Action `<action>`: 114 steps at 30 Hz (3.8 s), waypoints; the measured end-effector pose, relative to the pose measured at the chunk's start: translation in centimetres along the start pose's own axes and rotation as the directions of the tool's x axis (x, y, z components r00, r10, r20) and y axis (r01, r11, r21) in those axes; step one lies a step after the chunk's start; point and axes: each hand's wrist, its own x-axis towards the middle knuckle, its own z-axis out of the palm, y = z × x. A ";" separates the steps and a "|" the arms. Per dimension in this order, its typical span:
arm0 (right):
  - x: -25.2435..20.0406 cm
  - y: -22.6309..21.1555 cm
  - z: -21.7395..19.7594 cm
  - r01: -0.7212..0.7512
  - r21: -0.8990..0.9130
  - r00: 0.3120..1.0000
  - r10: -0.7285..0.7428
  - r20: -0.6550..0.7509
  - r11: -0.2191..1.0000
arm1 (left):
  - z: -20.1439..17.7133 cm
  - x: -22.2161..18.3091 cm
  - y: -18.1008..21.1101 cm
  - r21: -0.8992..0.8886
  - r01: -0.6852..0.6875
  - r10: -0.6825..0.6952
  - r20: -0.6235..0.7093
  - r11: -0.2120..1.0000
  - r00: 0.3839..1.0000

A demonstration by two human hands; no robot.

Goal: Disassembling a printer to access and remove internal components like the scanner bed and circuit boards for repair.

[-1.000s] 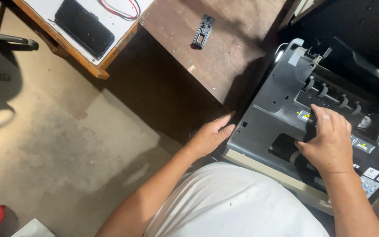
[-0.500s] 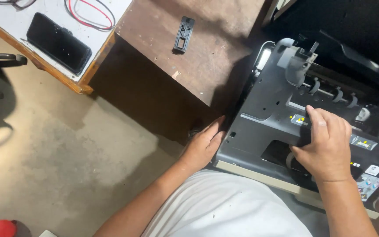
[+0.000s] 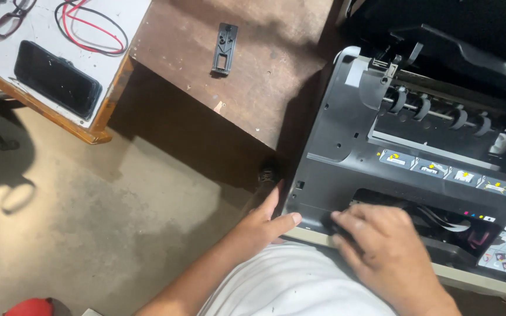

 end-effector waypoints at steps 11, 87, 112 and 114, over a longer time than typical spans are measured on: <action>-0.2 -1.5 2.4 0.152 0.176 0.988 -0.157 0.014 0.973 | 1.5 2.5 -2.3 -0.283 -0.147 0.142 -0.038 0.948 0.989; -28.8 17.4 -1.9 -0.555 0.459 0.740 0.664 -0.108 0.694 | 9.5 2.7 -1.9 -0.354 -0.133 -0.151 -0.667 0.926 0.730; -35.8 11.7 -0.6 -0.875 0.376 0.360 0.929 0.087 0.304 | 16.0 2.0 -7.2 0.808 0.081 0.395 -0.370 0.584 0.841; -35.7 12.2 -1.0 -0.868 0.384 0.378 0.920 0.102 0.314 | 17.1 1.0 -7.2 0.781 0.124 0.323 -0.390 0.613 0.862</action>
